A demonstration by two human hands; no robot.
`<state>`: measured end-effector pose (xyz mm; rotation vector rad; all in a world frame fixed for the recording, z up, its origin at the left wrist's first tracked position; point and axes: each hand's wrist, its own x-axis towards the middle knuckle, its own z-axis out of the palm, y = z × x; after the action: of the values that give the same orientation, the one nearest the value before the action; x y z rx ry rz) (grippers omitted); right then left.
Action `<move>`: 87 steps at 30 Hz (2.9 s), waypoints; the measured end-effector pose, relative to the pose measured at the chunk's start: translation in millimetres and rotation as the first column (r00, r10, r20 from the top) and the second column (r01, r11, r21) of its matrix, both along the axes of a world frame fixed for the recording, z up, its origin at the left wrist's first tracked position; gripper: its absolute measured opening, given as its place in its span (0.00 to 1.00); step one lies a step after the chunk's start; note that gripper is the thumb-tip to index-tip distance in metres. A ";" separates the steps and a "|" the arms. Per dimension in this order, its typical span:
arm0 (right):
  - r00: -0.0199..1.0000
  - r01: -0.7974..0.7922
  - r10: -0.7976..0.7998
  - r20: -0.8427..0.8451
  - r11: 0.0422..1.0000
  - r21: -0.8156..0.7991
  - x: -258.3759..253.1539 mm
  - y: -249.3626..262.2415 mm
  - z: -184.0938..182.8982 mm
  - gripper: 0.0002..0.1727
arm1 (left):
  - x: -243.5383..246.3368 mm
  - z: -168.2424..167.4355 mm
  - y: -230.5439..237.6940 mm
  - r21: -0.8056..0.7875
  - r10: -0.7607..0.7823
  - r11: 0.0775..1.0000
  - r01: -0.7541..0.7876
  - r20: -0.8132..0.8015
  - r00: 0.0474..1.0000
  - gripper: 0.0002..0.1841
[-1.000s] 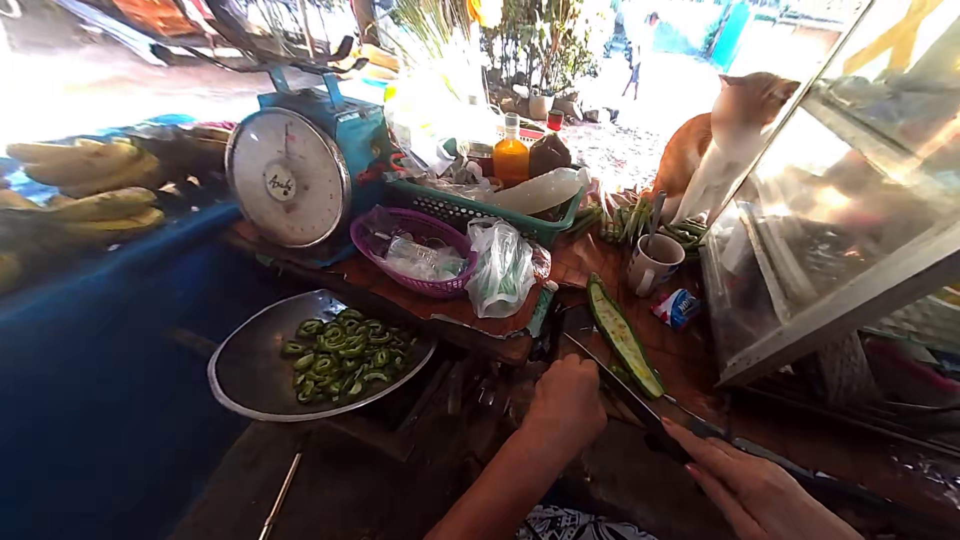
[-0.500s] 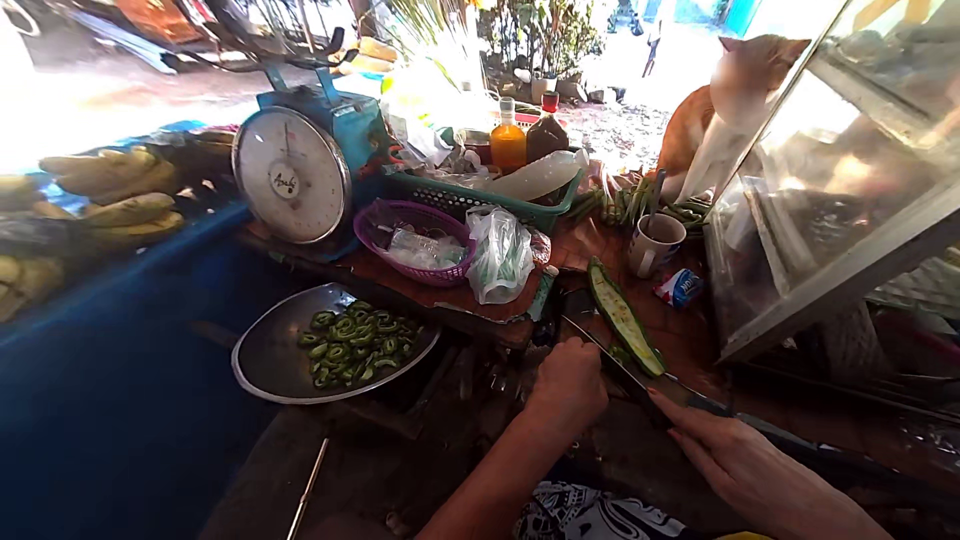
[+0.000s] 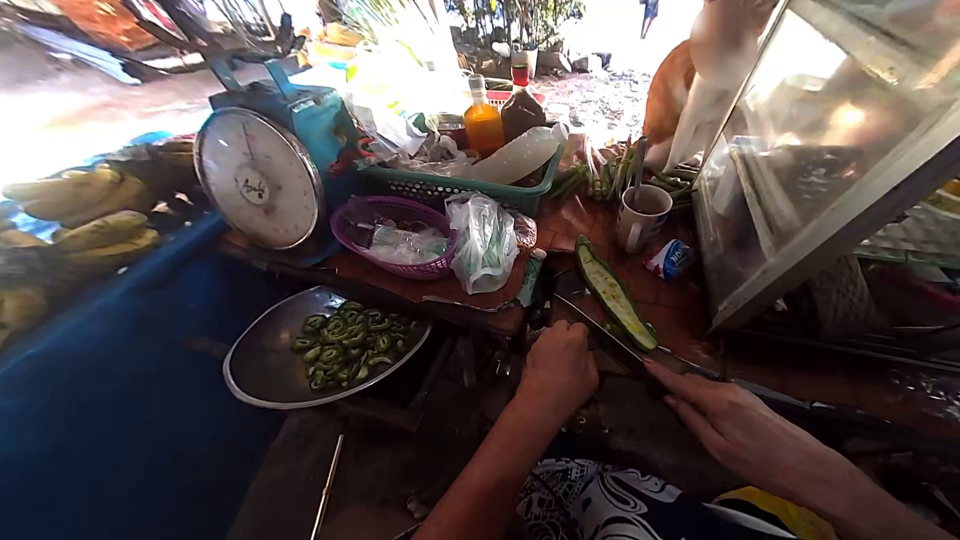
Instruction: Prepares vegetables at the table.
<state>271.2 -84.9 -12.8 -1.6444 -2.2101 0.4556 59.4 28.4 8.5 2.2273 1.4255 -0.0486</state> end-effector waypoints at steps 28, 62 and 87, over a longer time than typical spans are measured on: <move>0.997 -0.016 0.011 0.073 0.998 0.064 -6.6 -13.5 -2.0 0.28 | -13.5 0.0 -8.0 0.018 -0.076 0.997 0.077 -0.028 0.997 0.17; 0.980 -0.004 -0.029 0.196 0.986 0.169 -12.6 -11.9 -3.7 0.29 | 0.6 -9.5 -5.2 0.122 -0.077 0.990 0.071 0.042 0.996 0.16; 0.986 -0.039 0.008 0.168 0.983 0.178 -3.1 -17.5 8.0 0.28 | 2.7 -1.7 -4.2 0.036 -0.044 0.998 0.043 0.006 0.999 0.16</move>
<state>268.1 -102.3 -4.8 -1.6131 -2.3155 0.1211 62.1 24.3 6.8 2.2858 1.3850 -0.0301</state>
